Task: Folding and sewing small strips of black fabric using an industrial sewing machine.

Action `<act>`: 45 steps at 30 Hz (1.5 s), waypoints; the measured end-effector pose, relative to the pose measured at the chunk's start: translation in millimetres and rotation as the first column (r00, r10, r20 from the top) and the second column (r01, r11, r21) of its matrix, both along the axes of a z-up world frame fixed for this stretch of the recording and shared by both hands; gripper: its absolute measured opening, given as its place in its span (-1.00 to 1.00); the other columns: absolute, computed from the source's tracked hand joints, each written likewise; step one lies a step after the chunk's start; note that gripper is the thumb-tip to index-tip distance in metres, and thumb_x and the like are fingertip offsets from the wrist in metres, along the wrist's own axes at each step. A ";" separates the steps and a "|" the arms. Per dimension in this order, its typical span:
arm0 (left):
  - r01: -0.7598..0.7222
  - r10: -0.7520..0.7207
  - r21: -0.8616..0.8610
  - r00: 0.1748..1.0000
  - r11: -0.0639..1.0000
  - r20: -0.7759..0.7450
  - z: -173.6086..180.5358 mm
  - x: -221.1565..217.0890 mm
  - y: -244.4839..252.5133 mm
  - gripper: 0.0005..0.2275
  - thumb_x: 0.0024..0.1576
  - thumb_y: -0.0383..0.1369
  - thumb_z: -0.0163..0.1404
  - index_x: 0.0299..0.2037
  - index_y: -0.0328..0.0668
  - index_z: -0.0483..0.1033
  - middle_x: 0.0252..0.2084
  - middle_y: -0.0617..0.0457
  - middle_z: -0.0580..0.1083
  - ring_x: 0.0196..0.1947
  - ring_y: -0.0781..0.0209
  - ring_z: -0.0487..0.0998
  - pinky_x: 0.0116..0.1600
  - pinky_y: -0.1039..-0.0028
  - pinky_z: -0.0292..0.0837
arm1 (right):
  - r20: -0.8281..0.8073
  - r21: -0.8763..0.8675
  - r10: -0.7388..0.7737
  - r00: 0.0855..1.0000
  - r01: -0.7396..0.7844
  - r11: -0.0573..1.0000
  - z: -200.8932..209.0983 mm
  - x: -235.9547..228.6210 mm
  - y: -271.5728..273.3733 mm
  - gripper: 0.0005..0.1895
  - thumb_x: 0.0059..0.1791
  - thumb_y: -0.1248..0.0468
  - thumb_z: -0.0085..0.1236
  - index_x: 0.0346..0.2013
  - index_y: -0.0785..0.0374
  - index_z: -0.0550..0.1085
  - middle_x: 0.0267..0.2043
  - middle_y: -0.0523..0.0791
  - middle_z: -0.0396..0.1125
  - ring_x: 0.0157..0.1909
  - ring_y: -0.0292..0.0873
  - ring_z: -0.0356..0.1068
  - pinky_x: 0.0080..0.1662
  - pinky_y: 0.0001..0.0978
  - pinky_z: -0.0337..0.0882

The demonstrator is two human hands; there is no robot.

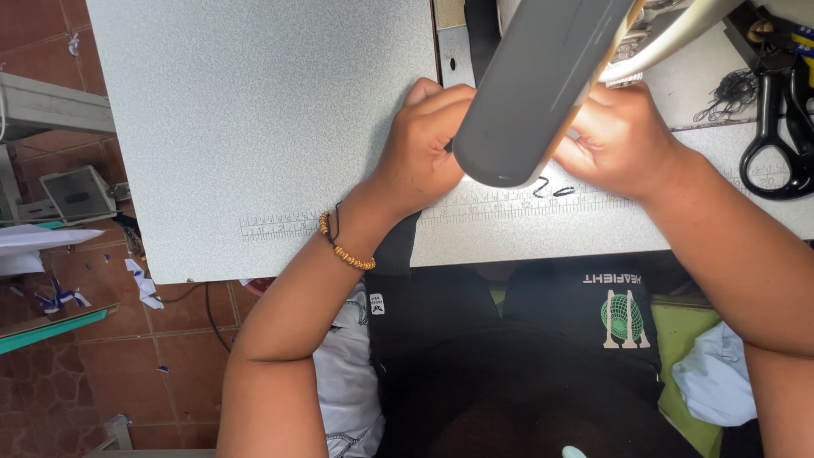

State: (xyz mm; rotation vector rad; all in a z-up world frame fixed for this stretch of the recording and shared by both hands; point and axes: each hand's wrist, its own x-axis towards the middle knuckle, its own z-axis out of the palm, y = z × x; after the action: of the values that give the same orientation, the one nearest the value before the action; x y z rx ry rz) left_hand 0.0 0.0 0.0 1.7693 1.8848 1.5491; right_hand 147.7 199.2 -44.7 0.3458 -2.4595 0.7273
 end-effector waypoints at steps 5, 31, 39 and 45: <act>0.009 -0.020 -0.040 0.959 0.999 -0.283 7.6 -7.2 -4.4 -0.78 0.04 -0.31 0.02 -0.30 -0.25 0.25 -0.27 0.08 0.29 -0.42 0.20 0.13 -0.17 0.42 0.03 | -0.070 0.223 0.032 0.997 -0.015 0.975 26.7 5.6 -17.4 -0.70 0.08 0.43 0.00 -0.57 0.36 0.31 -0.54 0.00 0.14 -0.50 0.03 0.12 -0.41 -0.16 0.22; 0.030 0.081 0.145 0.711 0.989 -0.699 -8.0 -35.5 15.0 -0.84 0.21 -0.50 -0.04 -0.45 -0.16 0.43 -0.31 0.17 0.38 -0.66 0.22 0.15 -0.27 0.47 0.06 | -0.122 0.220 -0.055 0.991 0.080 0.972 25.9 -29.4 -17.6 -0.77 0.02 0.46 -0.05 -0.54 0.38 0.30 -0.50 0.03 0.17 -0.42 0.07 0.16 -0.33 -0.17 0.22; -0.035 0.135 0.154 0.695 0.988 -0.706 -7.2 -32.1 14.9 -0.87 0.18 -0.58 -0.07 -0.39 -0.18 0.44 -0.23 0.16 0.44 -0.64 0.25 0.12 -0.25 0.50 0.08 | -0.118 0.171 -0.121 0.986 0.140 0.975 24.2 -27.7 -17.4 -0.80 0.03 0.48 -0.01 -0.50 0.41 0.32 -0.46 0.06 0.19 -0.37 0.10 0.20 -0.29 -0.14 0.25; -0.046 0.096 0.095 0.775 0.994 -0.624 -13.9 -35.8 14.3 -0.92 0.12 -0.58 0.01 -0.32 -0.19 0.53 -0.18 0.15 0.48 -0.49 0.24 0.22 -0.22 0.47 0.14 | -0.121 0.138 -0.147 0.982 0.163 0.977 23.1 -30.0 -18.2 -0.82 0.04 0.49 0.02 -0.46 0.43 0.32 -0.43 0.07 0.21 -0.34 0.11 0.23 -0.25 -0.12 0.27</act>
State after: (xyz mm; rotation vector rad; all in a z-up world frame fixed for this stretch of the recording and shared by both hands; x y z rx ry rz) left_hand -35.8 14.3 -13.9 2.5143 2.1944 1.1241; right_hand 117.7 181.0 -21.6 0.2381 -2.4089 0.4505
